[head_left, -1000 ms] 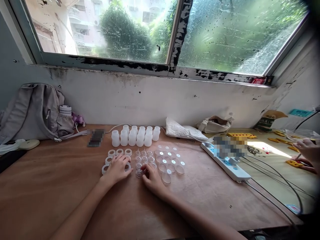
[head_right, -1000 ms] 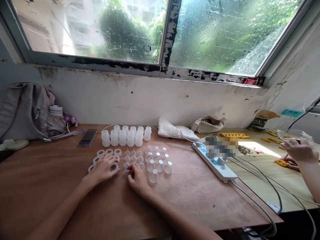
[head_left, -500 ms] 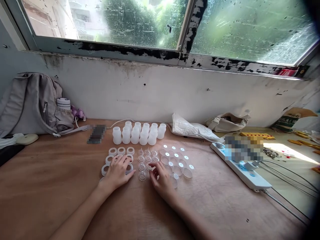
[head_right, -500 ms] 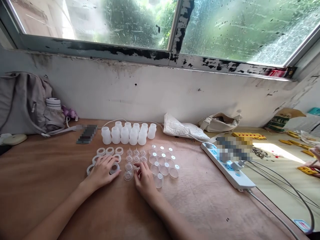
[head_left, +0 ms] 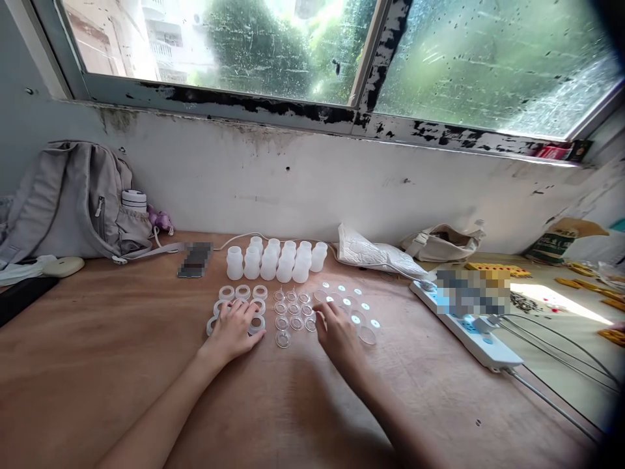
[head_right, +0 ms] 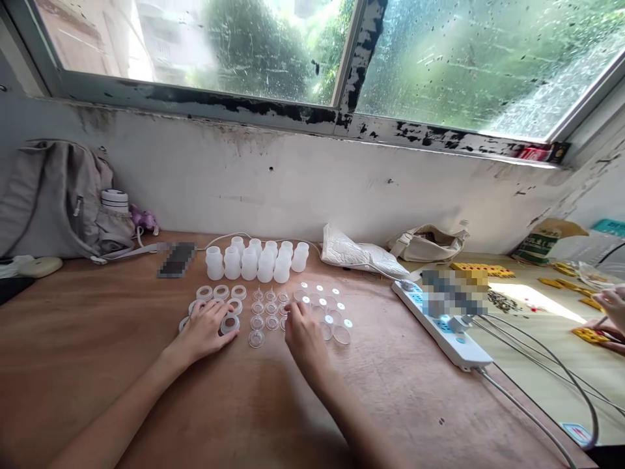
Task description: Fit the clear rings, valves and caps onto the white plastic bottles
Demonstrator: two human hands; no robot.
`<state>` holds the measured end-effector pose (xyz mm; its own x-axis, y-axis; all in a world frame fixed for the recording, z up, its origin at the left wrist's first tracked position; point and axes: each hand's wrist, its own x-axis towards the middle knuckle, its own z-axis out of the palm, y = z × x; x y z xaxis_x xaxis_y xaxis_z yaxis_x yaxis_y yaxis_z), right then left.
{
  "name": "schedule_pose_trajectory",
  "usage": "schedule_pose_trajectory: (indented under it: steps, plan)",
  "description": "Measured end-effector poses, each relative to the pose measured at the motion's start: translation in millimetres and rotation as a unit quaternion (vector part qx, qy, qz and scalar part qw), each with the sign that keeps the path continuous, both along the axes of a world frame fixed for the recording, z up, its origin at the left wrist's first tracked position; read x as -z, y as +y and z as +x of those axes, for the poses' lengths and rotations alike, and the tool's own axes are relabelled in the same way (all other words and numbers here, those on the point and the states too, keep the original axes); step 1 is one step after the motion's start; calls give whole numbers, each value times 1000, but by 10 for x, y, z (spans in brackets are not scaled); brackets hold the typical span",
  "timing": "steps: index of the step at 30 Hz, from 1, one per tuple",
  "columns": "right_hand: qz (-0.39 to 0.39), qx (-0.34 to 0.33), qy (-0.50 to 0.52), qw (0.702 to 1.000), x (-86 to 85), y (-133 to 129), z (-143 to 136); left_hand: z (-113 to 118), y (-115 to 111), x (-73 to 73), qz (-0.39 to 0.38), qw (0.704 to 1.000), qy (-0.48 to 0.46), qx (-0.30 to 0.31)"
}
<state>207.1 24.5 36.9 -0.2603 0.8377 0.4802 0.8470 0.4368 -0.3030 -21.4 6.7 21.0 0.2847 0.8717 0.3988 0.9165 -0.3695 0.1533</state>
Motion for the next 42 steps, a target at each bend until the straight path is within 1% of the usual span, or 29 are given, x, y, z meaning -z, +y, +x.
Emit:
schedule_pose_trajectory:
  steps: [2, 4, 6, 9, 11, 13, 15, 17, 19, 21, 22, 24, 27, 28, 30, 32, 35, 40, 42]
  plan:
    - [4, 10, -64, 998, -66, 113, 80, 9, -4, -33, 8, 1000, -18, 5]
    - [-16, 18, -125, 992, -77, 209, 136, 30, -11, -66, 30, 998, -50, 14]
    - [-43, 12, -167, 985, -41, 264, 152, 56, -21, -88, 62, 995, -79, 26]
    - [-64, -4, -181, 981, 21, 265, 117, 89, -36, -87, 105, 989, -96, 42]
    - [-63, -1, -171, 983, 9, 227, 82, 103, -42, -69, 126, 986, -97, 49]
    - [-46, 4, -142, 989, -64, 182, 54, 111, -45, -49, 148, 982, -106, 55]
    - [-25, -3, -83, 996, -175, 146, 26, 116, -52, -37, 168, 976, -126, 64]
    - [-27, -39, 8, 999, -274, 122, -17, 125, -70, -38, 171, 969, -161, 76]
    - [-49, -99, 102, 989, -309, 105, -82, 144, -101, -53, 147, 962, -215, 81]
    - [-51, -146, 169, 973, -263, 83, -160, 179, -138, -76, 99, 951, -284, 71]
    - [-39, -158, 186, 969, -216, 67, -197, 202, -155, -86, 70, 942, -323, 67]
    - [1, -162, 198, 967, -101, 29, -253, 260, -180, -97, 12, 911, -405, 72]
    - [48, -159, 193, 967, 38, -35, -280, 354, -188, -74, -61, 852, -508, 108]
    - [60, -163, 190, 966, 65, -52, -278, 382, -185, -57, -78, 838, -527, 115]
    - [78, -180, 186, 963, 95, -79, -271, 424, -177, -15, -100, 828, -540, 116]
    - [81, -201, 189, 958, 107, -101, -270, 447, -171, 23, -110, 832, -533, 110]
    - [57, -231, 216, 947, 113, -142, -284, 451, -170, 51, -111, 850, -503, 107]
    - [-22, -275, 277, 920, 81, -211, -290, 427, -187, 13, -81, 893, -426, 123]
    - [-54, -273, 309, 909, 59, -222, -271, 422, -198, -12, -66, 908, -398, 114]
